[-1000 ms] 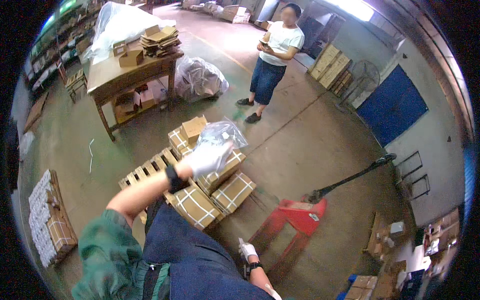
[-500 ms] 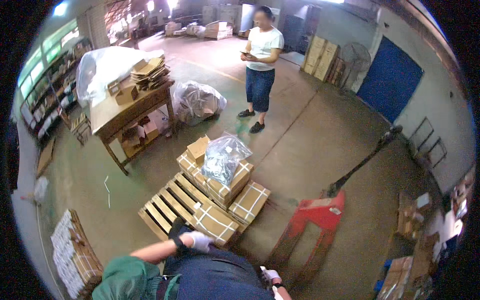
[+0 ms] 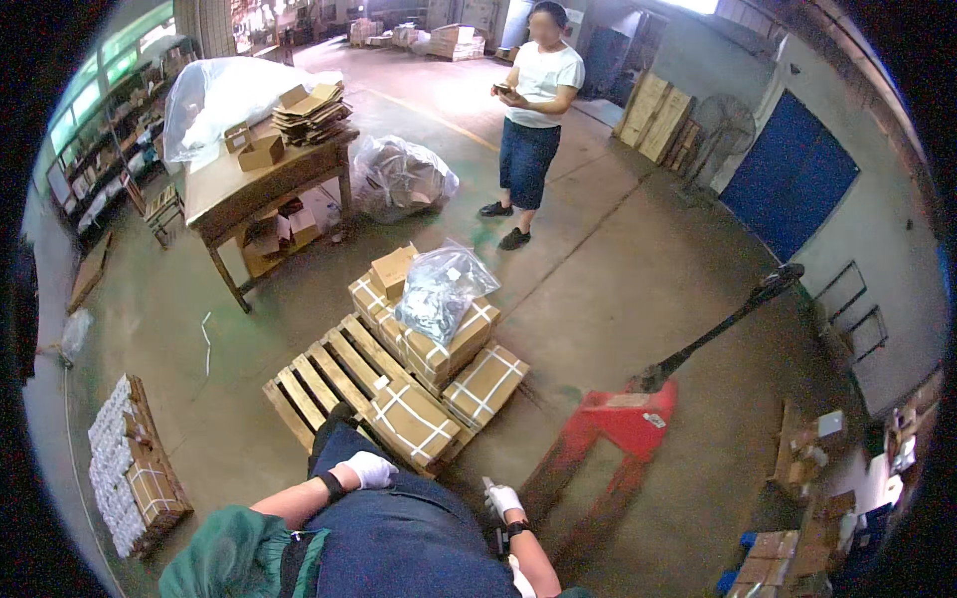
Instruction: Packing cylindrical industrial parts into bags and then into cardboard boxes.
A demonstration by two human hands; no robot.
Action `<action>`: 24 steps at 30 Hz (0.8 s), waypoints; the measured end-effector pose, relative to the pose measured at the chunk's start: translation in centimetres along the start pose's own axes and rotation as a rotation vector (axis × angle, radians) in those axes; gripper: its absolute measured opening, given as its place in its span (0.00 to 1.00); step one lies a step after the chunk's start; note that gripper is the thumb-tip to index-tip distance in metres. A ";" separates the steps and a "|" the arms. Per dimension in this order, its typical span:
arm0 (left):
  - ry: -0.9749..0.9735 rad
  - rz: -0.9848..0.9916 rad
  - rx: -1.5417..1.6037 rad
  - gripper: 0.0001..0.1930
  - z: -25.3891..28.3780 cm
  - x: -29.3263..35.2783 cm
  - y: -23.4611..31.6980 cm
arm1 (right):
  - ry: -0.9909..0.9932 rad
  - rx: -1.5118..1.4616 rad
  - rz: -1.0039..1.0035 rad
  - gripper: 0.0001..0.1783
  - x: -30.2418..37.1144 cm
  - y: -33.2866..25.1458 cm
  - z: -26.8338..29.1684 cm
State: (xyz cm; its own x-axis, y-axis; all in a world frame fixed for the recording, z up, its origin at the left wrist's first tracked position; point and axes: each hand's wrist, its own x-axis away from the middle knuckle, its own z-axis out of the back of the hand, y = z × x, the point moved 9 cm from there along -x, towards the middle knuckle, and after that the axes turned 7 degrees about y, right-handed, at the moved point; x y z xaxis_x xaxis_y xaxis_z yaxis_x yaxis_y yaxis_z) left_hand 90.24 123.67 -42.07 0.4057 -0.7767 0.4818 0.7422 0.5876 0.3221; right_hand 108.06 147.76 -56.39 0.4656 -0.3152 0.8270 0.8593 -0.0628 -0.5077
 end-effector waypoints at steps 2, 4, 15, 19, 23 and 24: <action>-0.065 0.024 -0.051 0.16 -0.2 0.3 -0.1 | 0.014 -0.137 0.027 0.13 -0.1 -0.8 -0.1; -0.050 0.031 -0.045 0.16 -0.4 0.0 -0.3 | 0.013 -0.120 0.050 0.13 0.2 -1.0 -0.7; -0.010 -0.089 0.023 0.19 0.4 0.6 -0.7 | 0.487 -0.421 0.726 0.11 10.2 -33.8 15.4; 0.109 -0.049 0.003 0.11 3.9 0.5 -1.6 | 0.373 -0.634 1.227 0.10 24.2 -48.0 19.4; 0.130 -0.034 0.018 0.11 6.4 0.2 -1.9 | 0.443 -0.584 1.494 0.11 31.8 -55.5 20.1; 0.142 -0.049 0.018 0.10 6.8 0.1 -1.9 | 0.473 -0.539 1.545 0.11 33.2 -56.6 20.1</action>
State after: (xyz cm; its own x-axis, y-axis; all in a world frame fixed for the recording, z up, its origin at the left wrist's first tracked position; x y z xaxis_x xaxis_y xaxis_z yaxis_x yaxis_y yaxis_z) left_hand 85.21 123.98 -37.10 0.4413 -0.8282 0.3454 0.7541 0.5510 0.3575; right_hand 79.12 159.90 4.63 0.5514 -0.6122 -0.5668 -0.5097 0.2907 -0.8098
